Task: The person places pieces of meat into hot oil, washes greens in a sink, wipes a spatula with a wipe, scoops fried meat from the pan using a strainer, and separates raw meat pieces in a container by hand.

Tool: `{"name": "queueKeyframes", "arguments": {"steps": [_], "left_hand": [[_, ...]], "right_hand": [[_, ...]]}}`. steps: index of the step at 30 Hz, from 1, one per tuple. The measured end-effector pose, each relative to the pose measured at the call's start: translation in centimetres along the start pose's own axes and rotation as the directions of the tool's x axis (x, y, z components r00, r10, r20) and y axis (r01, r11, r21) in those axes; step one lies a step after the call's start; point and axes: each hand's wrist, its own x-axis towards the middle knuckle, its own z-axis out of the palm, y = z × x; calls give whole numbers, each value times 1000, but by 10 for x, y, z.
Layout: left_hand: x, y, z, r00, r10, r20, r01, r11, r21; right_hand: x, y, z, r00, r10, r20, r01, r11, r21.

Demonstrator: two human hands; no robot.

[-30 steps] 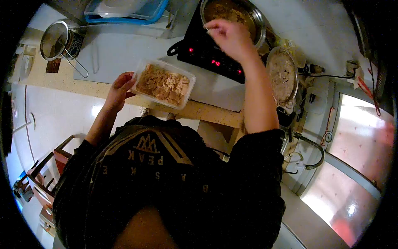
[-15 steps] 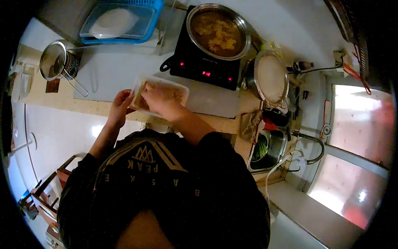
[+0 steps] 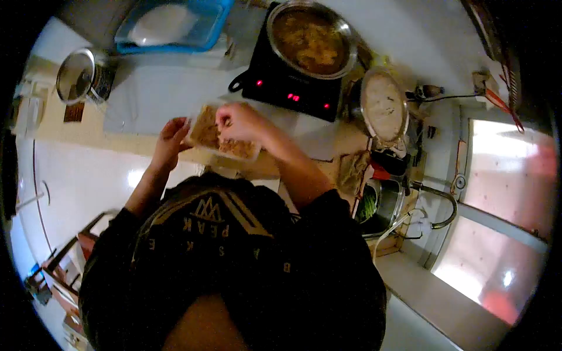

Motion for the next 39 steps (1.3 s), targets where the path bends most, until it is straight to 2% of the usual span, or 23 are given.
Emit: {"name": "queueKeyframes", "arguments": {"steps": [1, 3, 8, 10, 13, 17, 21, 26, 29, 32, 33, 36, 39], "left_hand": [[0, -2, -1, 1000, -10, -4, 10, 1000, -7], [-1, 2, 2, 1000, -14, -7, 14, 1000, -24], [1, 2, 1, 999, -32, -5, 32, 999, -33], [1, 1, 2, 998, -51, -35, 50, 998, -28], [0, 1, 0, 999, -35, 6, 36, 999, -41], [0, -1, -1, 999, -35, -6, 35, 998, -43], [-2, 5, -2, 999, -37, 27, 38, 998, -45], [-2, 6, -2, 999, -39, 31, 41, 998, -53], [-4, 13, 6, 999, -50, 20, 51, 998, -25], [-3, 14, 5, 996, -84, -1, 84, 996, 1], [-3, 16, 7, 996, -86, -7, 86, 996, -2], [-5, 21, 12, 995, -97, -31, 97, 995, 2], [-6, 27, 18, 992, -113, -57, 115, 993, 19]], "right_hand": [[-2, -3, -6, 998, -47, -45, 48, 998, 34], [-6, -8, -20, 998, -52, -33, 58, 977, 206], [-6, -8, -27, 999, -7, 40, -3, 966, 259], [-7, -8, -27, 999, 10, 44, -23, 951, 308], [-6, -14, -35, 999, 18, 43, -32, 935, 353], [-15, -38, -69, 999, 42, 8, -42, 918, 396], [-27, -51, -125, 993, -57, -105, 102, 865, 491], [-43, -57, -222, 931, -81, -355, 215, 909, 357], [-47, -42, -270, 923, 0, -385, 107, 961, 256], [-35, -2, -298, 864, 141, -483, -134, 990, 48], [-30, 14, -306, 838, 185, -513, -216, 976, 0], [-12, 88, -328, 821, 132, -555, -311, 919, -242], [-2, 115, -326, 816, 150, -559, -432, 801, -415]]}}
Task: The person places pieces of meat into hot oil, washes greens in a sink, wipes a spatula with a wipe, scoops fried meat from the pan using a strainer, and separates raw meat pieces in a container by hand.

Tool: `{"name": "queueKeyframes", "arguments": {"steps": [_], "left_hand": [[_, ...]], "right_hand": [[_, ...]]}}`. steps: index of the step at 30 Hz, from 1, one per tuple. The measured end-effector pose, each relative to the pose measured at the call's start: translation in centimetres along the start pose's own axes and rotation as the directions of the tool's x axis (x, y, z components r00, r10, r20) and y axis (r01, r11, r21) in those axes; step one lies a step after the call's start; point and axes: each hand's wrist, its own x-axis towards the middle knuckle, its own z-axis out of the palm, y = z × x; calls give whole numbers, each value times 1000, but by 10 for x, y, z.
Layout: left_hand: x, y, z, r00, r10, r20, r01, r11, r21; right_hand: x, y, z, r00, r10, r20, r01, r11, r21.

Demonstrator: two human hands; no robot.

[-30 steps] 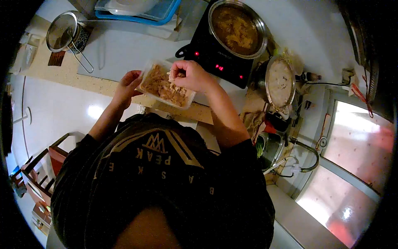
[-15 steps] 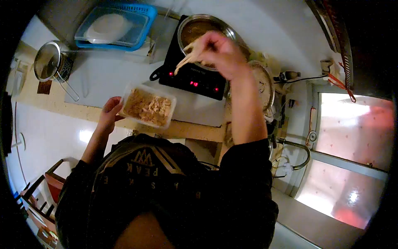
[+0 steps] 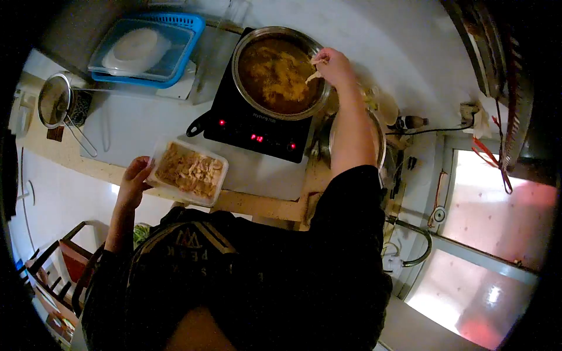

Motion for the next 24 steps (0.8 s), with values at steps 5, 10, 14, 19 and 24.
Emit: {"name": "queueKeyframes", "arguments": {"steps": [5, 10, 14, 19, 24], "left_hand": [[6, -12, -7, 1000, 23, -2, -23, 999, -32], [5, -12, -6, 999, 35, 0, -35, 997, -62], [7, -16, -9, 999, 39, 6, -38, 997, -73], [5, -13, -6, 999, 40, -12, -41, 994, -105], [6, -14, -6, 999, 40, -30, -42, 997, -69]], "right_hand": [[15, 3, 22, 999, 45, 8, -42, 973, -225], [27, -14, 24, 997, 81, -14, -80, 921, -381], [37, -29, 27, 997, 59, -52, -74, 928, -364], [47, -49, 37, 1000, 23, 14, -17, 935, -354], [56, -46, 47, 998, -54, -32, 43, 960, -277]]}}
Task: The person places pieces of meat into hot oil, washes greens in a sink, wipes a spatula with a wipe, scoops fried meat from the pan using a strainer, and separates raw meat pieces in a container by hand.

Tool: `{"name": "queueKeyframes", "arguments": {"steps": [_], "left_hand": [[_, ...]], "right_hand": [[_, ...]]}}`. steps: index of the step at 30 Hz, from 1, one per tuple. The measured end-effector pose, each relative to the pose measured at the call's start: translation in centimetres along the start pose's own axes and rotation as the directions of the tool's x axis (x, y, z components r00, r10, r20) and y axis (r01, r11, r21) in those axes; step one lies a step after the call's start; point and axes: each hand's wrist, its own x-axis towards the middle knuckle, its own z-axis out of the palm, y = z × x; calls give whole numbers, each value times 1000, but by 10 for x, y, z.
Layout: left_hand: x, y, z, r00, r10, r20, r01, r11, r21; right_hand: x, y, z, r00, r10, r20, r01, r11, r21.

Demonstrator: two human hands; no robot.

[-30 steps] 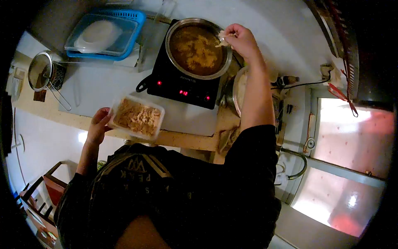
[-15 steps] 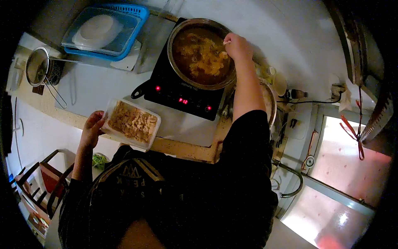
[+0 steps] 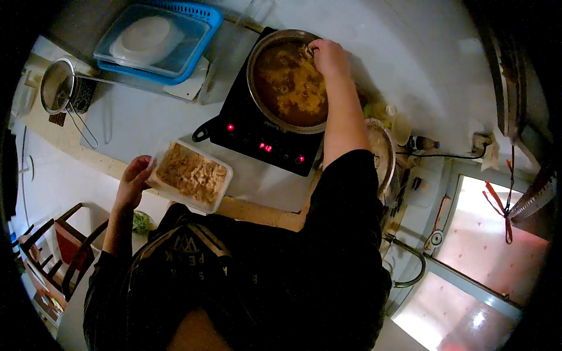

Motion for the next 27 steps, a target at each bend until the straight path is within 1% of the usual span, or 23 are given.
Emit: {"name": "queueKeyframes", "arguments": {"steps": [1, 4, 7, 8, 10, 12, 14, 16, 19, 22, 25, 27], "left_hand": [[0, 0, 0, 1000, 3, 11, -3, 1000, -3], [0, 4, 0, 1000, -10, 15, 10, 999, 33], [2, 4, -3, 1000, -18, -2, 18, 991, 129], [0, 2, -6, 999, -32, -16, 34, 985, 171], [-5, 10, -3, 1000, 6, 23, -8, 995, 101], [-5, 8, -6, 998, -23, 54, 18, 997, 79], [2, 5, -8, 995, -40, 91, 36, 998, 51], [4, 4, -12, 992, -64, 108, 61, 997, 37], [7, -1, -14, 992, -54, 116, 56, 998, -13], [7, -1, -15, 985, -62, 162, 70, 997, -45], [7, -3, -15, 988, -58, 143, 70, 994, -78], [4, 0, -12, 990, -54, 131, 63, 996, -67]], "right_hand": [[-2, -3, -6, 1000, 10, -13, -9, 999, 34], [-25, -17, -33, 976, -90, -200, 123, 979, 161], [-72, -46, -59, 989, -82, -124, 130, 882, 452], [-95, -61, -57, 985, -165, -45, 161, 812, 561], [-140, -93, -50, 935, -347, 68, 174, 620, 765], [-189, -134, -34, 854, -411, 318, 52, 677, 735], [-223, -166, -5, 699, -586, 409, 222, 722, 655], [-248, -185, 38, 657, -628, 417, 308, 729, 611], [-265, -200, 80, 763, -560, 321, 390, 796, 463], [-258, -226, 103, 773, -467, 430, 280, 859, 430], [-253, -264, 102, 784, -399, 475, 335, 917, 217], [-253, -279, 104, 780, -386, 493, 305, 922, 240]]}}
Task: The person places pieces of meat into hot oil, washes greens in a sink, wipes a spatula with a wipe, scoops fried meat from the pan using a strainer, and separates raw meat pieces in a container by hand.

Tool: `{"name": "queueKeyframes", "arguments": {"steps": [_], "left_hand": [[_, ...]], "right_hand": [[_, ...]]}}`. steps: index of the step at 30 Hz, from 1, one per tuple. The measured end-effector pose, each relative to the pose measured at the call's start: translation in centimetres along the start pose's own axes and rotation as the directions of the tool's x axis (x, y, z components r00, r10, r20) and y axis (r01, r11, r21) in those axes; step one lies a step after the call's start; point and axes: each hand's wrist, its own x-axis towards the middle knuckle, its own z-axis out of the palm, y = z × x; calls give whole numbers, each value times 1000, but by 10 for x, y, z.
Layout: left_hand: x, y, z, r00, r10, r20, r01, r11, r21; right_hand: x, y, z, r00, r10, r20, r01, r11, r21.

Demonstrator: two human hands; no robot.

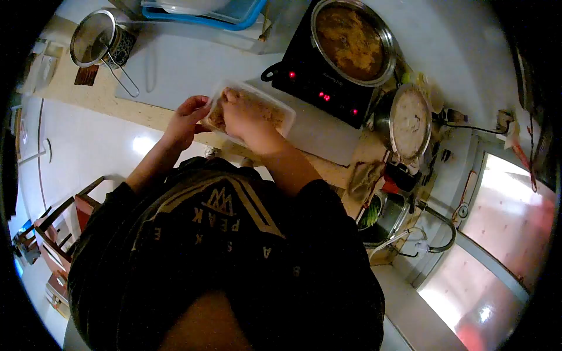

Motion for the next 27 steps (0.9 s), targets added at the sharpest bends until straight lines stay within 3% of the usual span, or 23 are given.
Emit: {"name": "queueKeyframes", "arguments": {"steps": [4, 7, 10, 16, 21, 27], "left_hand": [[1, -2, 1, 1000, 11, 6, -11, 1000, -18], [-1, 1, 5, 999, 0, -45, 0, 1000, 9], [3, -4, -1, 1000, -2, -12, 2, 1000, -10], [2, -4, 0, 1000, 2, 2, -2, 999, -34], [1, -4, -2, 1000, 9, 16, -9, 1000, -18], [1, -5, 1, 1000, 6, -16, -6, 1000, -3]], "right_hand": [[25, 9, 29, 985, 138, 107, -159, 960, 229], [2, 5, 1, 1000, -21, 16, 21, 1000, -13], [-8, 22, -11, 983, -152, -106, 178, 929, 325], [-54, 27, -53, 952, -97, -291, 247, 804, 541], [-69, 28, -80, 964, -30, -263, 229, 589, 775], [-85, 35, -121, 925, 4, -381, 340, 442, 830]]}}
